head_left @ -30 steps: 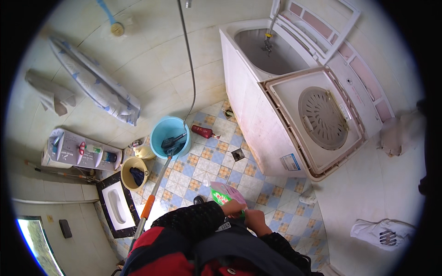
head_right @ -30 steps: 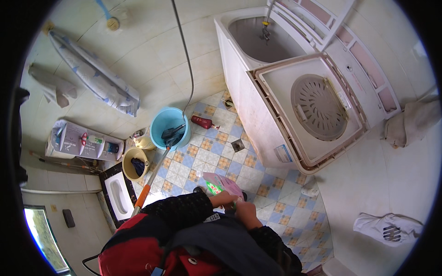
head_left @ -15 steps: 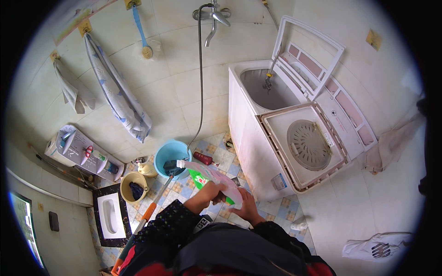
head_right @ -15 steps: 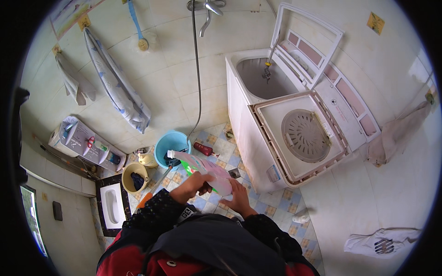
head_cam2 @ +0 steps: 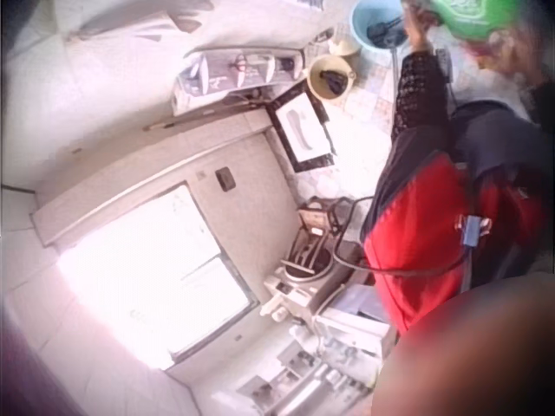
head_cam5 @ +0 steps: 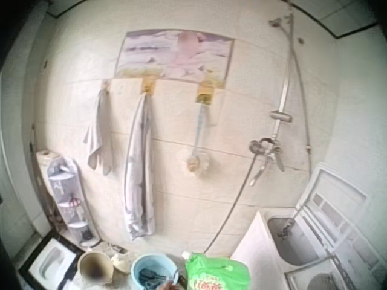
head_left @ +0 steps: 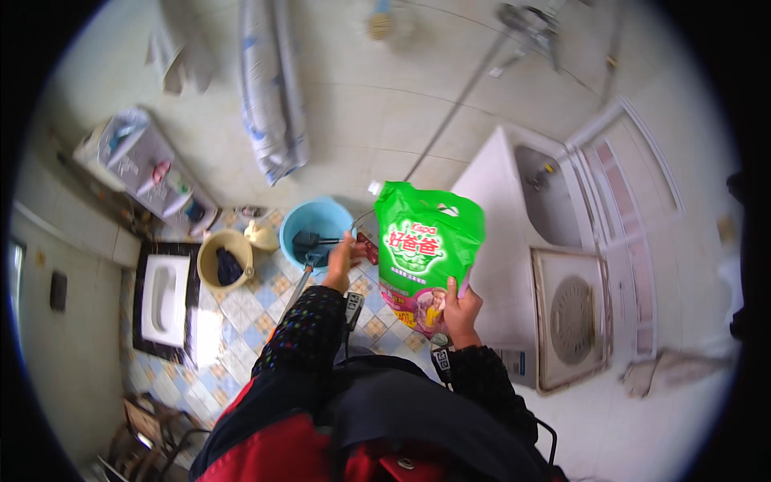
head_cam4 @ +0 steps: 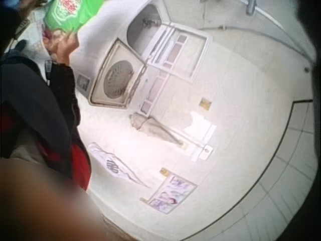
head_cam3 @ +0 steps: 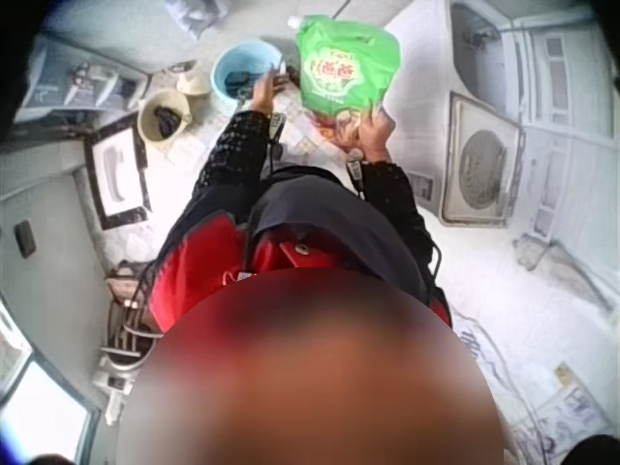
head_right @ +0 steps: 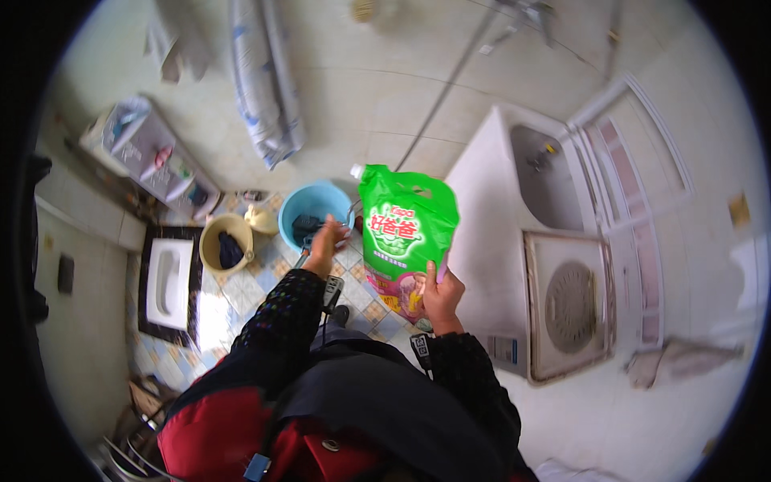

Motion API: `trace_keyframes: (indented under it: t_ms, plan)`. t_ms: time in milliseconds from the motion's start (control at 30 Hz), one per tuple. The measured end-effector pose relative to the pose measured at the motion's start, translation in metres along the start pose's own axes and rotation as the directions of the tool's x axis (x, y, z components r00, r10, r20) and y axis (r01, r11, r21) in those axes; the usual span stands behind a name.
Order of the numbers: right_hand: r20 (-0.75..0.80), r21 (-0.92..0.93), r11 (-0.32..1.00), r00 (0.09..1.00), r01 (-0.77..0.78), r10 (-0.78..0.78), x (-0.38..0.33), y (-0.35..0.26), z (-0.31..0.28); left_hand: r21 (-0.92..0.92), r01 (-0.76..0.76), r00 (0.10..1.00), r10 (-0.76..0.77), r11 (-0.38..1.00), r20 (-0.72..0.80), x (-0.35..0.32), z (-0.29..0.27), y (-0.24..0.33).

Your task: The person scrubs a squat toilet with a long-handled brush, rinses the brush in a bucket, and adds detergent from a green pouch. The person then continues scrubbing the toilet bowl.

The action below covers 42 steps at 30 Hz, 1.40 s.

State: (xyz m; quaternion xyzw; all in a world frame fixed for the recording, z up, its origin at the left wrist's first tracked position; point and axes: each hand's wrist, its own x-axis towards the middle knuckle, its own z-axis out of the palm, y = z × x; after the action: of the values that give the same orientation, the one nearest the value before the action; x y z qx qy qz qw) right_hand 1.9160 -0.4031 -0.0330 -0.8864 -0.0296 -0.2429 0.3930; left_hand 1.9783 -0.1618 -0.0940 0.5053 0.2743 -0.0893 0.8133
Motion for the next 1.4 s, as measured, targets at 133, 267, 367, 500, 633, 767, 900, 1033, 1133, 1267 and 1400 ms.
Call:
trace_keyframes:
  t_ms: [133, 267, 367, 500, 633, 767, 900, 1033, 1133, 1267, 1400]
  plan:
    - [0.077, -0.116, 0.991, 0.995, 0.064, -0.056, 0.031, -0.027, 0.035, -0.046, 0.104, 0.875, -0.069, 0.994, 0.479, 0.023, -0.01, -0.078]
    - [0.315, -0.271, 0.962, 0.948, 0.036, 0.054, 0.065, -0.047, 0.099, -0.375, 0.243, 0.906, -0.072, 0.895, 0.417, 0.05, -0.01, -0.108]
    - [0.43, -0.295, 0.954, 0.9, 0.059, 0.077, 0.081, -0.057, 0.155, -0.545, 0.287, 0.932, -0.098, 0.788, 0.349, 0.069, -0.025, -0.107]
    - [0.557, -0.34, 0.902, 0.83, 0.265, -0.034, 0.079, -0.065, 0.204, -0.637, 0.282, 0.957, -0.162, 0.718, 0.241, 0.081, -0.052, -0.115]
    - [0.605, -0.314, 0.886, 0.791, 0.343, -0.092, 0.085, -0.07, 0.25, -0.675, 0.247, 0.969, -0.16, 0.695, 0.19, 0.107, -0.068, -0.122]
    - [0.63, -0.326, 0.875, 0.772, 0.358, -0.081, 0.094, -0.073, 0.275, -0.598, 0.27, 0.957, -0.279, 0.754, 0.081, 0.129, -0.076, -0.105]
    - [0.626, -0.302, 0.893, 0.776, 0.334, -0.078, 0.101, -0.073, 0.29, -0.585, 0.271, 0.962, -0.24, 0.765, 0.133, 0.144, -0.089, -0.084]
    - [0.654, -0.329, 0.879, 0.755, 0.346, -0.052, 0.11, -0.073, 0.324, -0.404, 0.351, 0.933, -0.351, 0.845, 0.078, 0.175, -0.112, -0.084]
    - [0.628, -0.27, 0.889, 0.768, 0.369, -0.127, 0.116, -0.072, 0.344, -0.531, 0.367, 0.929, -0.335, 0.764, 0.16, 0.205, -0.125, -0.095]
    - [0.642, -0.353, 0.871, 0.765, 0.341, -0.039, 0.122, -0.07, 0.351, -0.489, 0.404, 0.915, -0.354, 0.773, 0.195, 0.227, -0.126, -0.108]
    - [0.623, -0.366, 0.868, 0.782, 0.335, -0.039, 0.124, -0.069, 0.348, -0.418, 0.352, 0.935, -0.331, 0.837, 0.127, 0.226, -0.122, -0.1]
